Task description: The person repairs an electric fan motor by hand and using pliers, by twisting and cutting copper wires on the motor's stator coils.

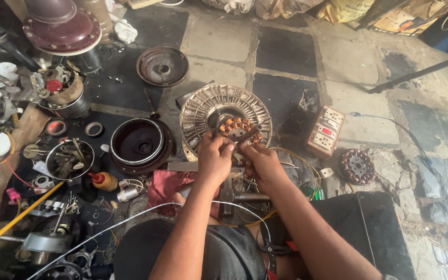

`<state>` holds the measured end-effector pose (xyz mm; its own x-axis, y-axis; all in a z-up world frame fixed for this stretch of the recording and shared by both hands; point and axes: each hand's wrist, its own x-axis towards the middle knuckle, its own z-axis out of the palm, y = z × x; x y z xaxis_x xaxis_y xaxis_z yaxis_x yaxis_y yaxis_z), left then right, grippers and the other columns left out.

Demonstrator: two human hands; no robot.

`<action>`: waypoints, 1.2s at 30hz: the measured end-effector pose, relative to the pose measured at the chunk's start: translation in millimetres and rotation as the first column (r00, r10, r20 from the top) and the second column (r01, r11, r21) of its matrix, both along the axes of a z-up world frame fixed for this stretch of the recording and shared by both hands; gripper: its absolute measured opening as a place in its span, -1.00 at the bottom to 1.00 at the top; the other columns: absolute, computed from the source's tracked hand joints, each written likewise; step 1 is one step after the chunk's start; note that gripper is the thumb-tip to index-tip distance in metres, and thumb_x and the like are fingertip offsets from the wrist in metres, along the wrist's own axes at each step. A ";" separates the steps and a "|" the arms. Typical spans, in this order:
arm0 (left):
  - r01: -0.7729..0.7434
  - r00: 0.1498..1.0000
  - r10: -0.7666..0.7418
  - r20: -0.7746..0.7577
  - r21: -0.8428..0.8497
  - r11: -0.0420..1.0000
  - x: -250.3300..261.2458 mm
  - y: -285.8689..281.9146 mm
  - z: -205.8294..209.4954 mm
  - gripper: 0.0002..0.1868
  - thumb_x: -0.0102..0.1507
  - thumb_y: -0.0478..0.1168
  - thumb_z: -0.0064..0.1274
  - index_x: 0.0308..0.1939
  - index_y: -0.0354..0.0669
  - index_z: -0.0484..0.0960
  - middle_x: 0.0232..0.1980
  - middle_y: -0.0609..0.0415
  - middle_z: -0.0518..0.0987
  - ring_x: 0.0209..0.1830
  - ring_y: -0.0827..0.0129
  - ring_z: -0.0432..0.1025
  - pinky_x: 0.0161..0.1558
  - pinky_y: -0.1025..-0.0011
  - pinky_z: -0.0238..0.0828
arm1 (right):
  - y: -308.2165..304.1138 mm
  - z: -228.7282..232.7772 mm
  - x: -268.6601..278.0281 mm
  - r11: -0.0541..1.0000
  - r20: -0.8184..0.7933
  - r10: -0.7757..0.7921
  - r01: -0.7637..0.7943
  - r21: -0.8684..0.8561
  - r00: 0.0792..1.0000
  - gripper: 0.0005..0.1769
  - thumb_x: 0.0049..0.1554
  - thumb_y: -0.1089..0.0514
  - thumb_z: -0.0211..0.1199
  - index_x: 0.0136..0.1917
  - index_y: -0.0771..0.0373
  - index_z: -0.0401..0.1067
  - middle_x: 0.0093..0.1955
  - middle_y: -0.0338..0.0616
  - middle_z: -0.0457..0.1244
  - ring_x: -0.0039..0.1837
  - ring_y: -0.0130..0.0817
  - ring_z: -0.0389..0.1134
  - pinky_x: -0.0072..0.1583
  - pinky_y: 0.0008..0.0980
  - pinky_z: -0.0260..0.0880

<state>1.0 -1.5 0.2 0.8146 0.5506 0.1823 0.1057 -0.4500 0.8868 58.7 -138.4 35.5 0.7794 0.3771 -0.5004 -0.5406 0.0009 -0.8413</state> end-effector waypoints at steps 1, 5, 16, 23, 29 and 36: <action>-0.007 1.000 0.007 0.003 0.003 1.000 0.8 -0.4 0.7 -0.86 0.21 -0.23 0.20 -0.18 -0.18 0.70 0.35 -0.11 0.41 0.38 -0.05 0.25 0.36 0.10 0.16 | 0.6 0.0 2.6 1.000 -0.001 0.002 -0.002 0.000 1.000 -0.79 0.21 0.08 0.25 -0.05 0.30 0.43 -0.43 -0.30 0.14 -0.47 -0.47 0.10 -0.37 -0.38 0.17; -0.002 1.000 0.002 0.011 -0.003 1.000 1.9 0.8 0.3 -0.85 0.19 -0.24 0.19 -0.17 -0.17 0.69 0.36 -0.09 0.40 0.41 -0.03 0.23 0.37 0.11 0.14 | 1.7 -4.3 15.8 0.999 -0.143 -0.029 0.033 0.021 0.989 -0.87 0.16 0.19 0.29 -0.13 0.29 0.43 -0.45 -0.33 0.09 -0.45 -0.50 0.07 -0.32 -0.35 0.18; 0.109 0.992 -0.104 0.066 -0.069 0.992 -4.9 13.9 6.4 -0.87 0.28 -0.19 0.14 -0.15 -0.15 0.66 0.40 -0.11 0.36 0.42 -0.04 0.24 0.37 0.12 0.18 | -0.2 -1.7 16.4 0.999 -0.163 -0.034 0.037 0.018 0.986 -0.93 0.16 0.24 0.26 -0.14 0.31 0.46 -0.47 -0.35 0.07 -0.46 -0.52 0.04 -0.31 -0.37 0.21; 0.143 0.965 -0.169 0.201 0.137 0.980 -35.1 5.8 59.9 -0.90 0.21 -0.25 0.23 -0.22 -0.15 0.70 -0.15 0.02 0.61 -0.07 0.11 0.52 0.05 0.22 0.41 | -31.1 24.0 -24.5 0.997 0.194 0.070 -0.062 -0.046 0.978 -0.78 0.13 0.23 0.22 0.06 0.31 0.45 -0.31 -0.22 0.24 -0.39 -0.46 0.21 -0.30 -0.41 0.27; 0.121 0.948 -0.168 0.272 0.182 0.976 -41.9 -1.3 57.9 -0.90 0.30 -0.32 0.15 -0.11 -0.23 0.62 -0.13 -0.05 0.64 -0.07 0.08 0.56 -0.05 0.22 0.48 | -58.6 30.3 -33.9 0.930 0.541 0.342 -0.195 -0.311 0.768 -0.58 0.09 0.16 0.33 0.22 0.29 0.45 -0.09 -0.18 0.39 -0.20 -0.49 0.37 -0.17 -0.43 0.43; 0.001 0.947 0.014 0.321 -0.047 0.999 -26.7 16.8 30.2 -0.79 0.25 -0.38 0.12 -0.02 -0.29 0.64 -0.14 -0.04 0.71 -0.14 0.31 0.63 -0.10 0.35 0.52 | -162.5 36.0 -100.4 0.465 0.455 0.882 -0.071 -0.883 0.124 0.26 -0.37 -0.21 0.64 0.53 0.09 0.24 0.54 0.12 0.09 0.50 0.15 0.10 0.36 0.04 0.12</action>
